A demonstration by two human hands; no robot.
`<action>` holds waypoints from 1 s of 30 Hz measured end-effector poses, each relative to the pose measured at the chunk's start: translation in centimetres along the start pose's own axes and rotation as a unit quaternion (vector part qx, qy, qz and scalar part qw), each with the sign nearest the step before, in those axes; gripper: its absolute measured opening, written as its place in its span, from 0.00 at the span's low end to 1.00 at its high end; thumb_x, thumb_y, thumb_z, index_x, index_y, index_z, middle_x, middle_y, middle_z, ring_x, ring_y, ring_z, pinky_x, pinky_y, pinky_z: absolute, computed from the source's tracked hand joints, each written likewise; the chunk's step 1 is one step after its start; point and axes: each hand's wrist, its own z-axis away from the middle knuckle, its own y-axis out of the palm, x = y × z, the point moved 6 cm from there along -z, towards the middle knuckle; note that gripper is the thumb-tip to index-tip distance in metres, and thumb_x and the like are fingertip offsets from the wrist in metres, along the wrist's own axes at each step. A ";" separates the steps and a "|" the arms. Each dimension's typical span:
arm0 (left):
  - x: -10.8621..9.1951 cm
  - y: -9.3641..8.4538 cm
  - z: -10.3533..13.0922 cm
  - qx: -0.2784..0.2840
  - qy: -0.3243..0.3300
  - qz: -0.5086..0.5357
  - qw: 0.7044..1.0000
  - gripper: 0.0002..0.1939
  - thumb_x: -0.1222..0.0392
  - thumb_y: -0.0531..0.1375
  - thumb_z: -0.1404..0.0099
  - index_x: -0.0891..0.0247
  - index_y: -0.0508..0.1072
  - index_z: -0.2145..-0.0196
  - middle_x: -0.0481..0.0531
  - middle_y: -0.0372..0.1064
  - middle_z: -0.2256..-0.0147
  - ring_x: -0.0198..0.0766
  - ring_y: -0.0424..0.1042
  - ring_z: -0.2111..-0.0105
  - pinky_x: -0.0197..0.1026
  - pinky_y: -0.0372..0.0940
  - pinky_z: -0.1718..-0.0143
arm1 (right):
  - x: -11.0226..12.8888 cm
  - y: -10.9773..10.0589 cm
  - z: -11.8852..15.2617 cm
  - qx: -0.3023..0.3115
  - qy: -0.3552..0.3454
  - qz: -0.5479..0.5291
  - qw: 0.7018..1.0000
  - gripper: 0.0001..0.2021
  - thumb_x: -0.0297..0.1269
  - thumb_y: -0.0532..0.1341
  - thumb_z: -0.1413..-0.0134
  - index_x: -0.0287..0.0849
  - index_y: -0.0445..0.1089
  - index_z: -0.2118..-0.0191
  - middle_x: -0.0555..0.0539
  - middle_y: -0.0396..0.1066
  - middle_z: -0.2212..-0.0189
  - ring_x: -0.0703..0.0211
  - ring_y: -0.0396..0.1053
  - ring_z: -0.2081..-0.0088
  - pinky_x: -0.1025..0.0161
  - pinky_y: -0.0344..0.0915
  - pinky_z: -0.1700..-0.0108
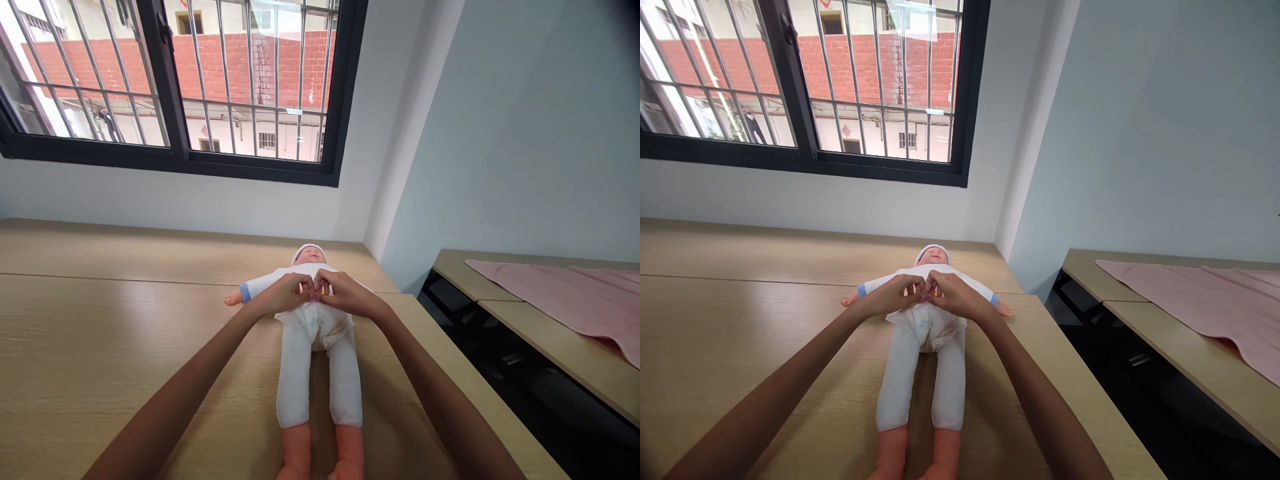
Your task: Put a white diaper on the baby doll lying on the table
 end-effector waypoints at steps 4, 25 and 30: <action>-0.2 -0.1 0.0 0.003 -0.009 -0.005 1.000 0.08 0.56 0.52 0.38 0.61 0.67 0.70 0.47 0.68 0.69 0.34 0.65 0.70 0.36 0.59 0.69 | 0.1 -0.2 0.1 -0.001 -0.010 -0.002 1.000 0.01 0.31 0.56 0.45 0.43 0.63 0.65 0.50 0.68 0.66 0.61 0.64 0.66 0.65 0.57 0.66; 0.0 0.1 -0.1 -0.017 0.008 0.003 1.000 0.08 0.55 0.53 0.38 0.61 0.67 0.70 0.47 0.67 0.70 0.35 0.65 0.71 0.37 0.59 0.70 | 0.4 -0.4 0.4 0.021 0.015 0.016 1.000 0.02 0.31 0.52 0.43 0.43 0.59 0.66 0.52 0.68 0.68 0.61 0.64 0.67 0.64 0.57 0.66; 0.0 0.0 0.0 -0.009 0.000 0.012 1.000 0.07 0.58 0.51 0.39 0.61 0.66 0.71 0.47 0.67 0.70 0.34 0.65 0.71 0.37 0.58 0.71 | 0.3 -0.4 0.2 -0.001 0.010 0.023 1.000 0.05 0.32 0.59 0.48 0.43 0.60 0.65 0.50 0.68 0.64 0.60 0.64 0.65 0.64 0.58 0.66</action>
